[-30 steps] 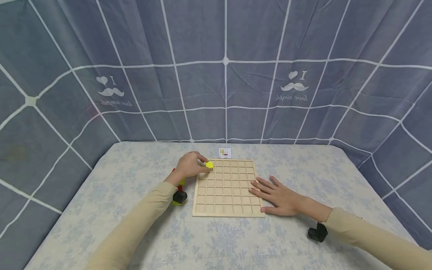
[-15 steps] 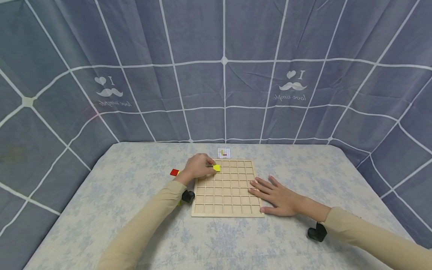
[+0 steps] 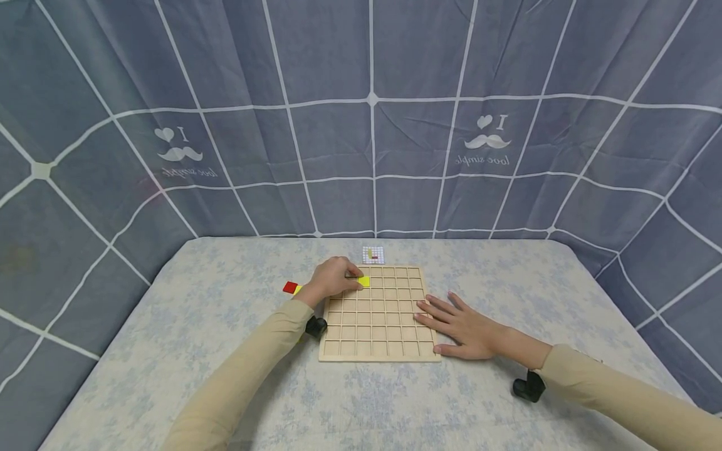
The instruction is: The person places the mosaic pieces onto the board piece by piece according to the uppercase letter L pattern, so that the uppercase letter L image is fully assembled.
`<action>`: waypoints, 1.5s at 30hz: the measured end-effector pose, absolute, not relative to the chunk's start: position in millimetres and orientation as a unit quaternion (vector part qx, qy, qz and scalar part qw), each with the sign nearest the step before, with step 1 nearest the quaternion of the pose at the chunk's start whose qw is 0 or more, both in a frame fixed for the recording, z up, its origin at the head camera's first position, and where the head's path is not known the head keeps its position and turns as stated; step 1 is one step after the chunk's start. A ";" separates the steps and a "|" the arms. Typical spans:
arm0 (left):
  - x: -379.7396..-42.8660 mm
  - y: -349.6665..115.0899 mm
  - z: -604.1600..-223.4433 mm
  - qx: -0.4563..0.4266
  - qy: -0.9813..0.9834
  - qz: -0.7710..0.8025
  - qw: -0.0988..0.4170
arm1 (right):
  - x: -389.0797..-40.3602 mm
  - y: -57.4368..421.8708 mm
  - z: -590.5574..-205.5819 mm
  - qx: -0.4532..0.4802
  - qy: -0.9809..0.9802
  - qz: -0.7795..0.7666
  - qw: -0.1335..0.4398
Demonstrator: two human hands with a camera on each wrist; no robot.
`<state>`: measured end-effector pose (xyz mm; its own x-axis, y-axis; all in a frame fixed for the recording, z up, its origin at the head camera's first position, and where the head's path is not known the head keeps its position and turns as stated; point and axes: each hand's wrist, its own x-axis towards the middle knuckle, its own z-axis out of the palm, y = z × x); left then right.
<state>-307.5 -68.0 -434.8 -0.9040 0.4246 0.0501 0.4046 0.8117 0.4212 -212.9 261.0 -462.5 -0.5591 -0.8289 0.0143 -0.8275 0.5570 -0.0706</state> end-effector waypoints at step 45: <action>-218.1 -178.9 -409.7 0.111 0.954 0.277 0.013 | -211.4 259.3 -458.8 -0.475 0.880 -0.032 -0.008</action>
<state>-218.1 -178.9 -409.7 -0.9748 0.2197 0.0375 0.2056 0.8216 0.5317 -211.4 259.3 -458.8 -0.5492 -0.8346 0.0433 -0.8355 0.5473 -0.0484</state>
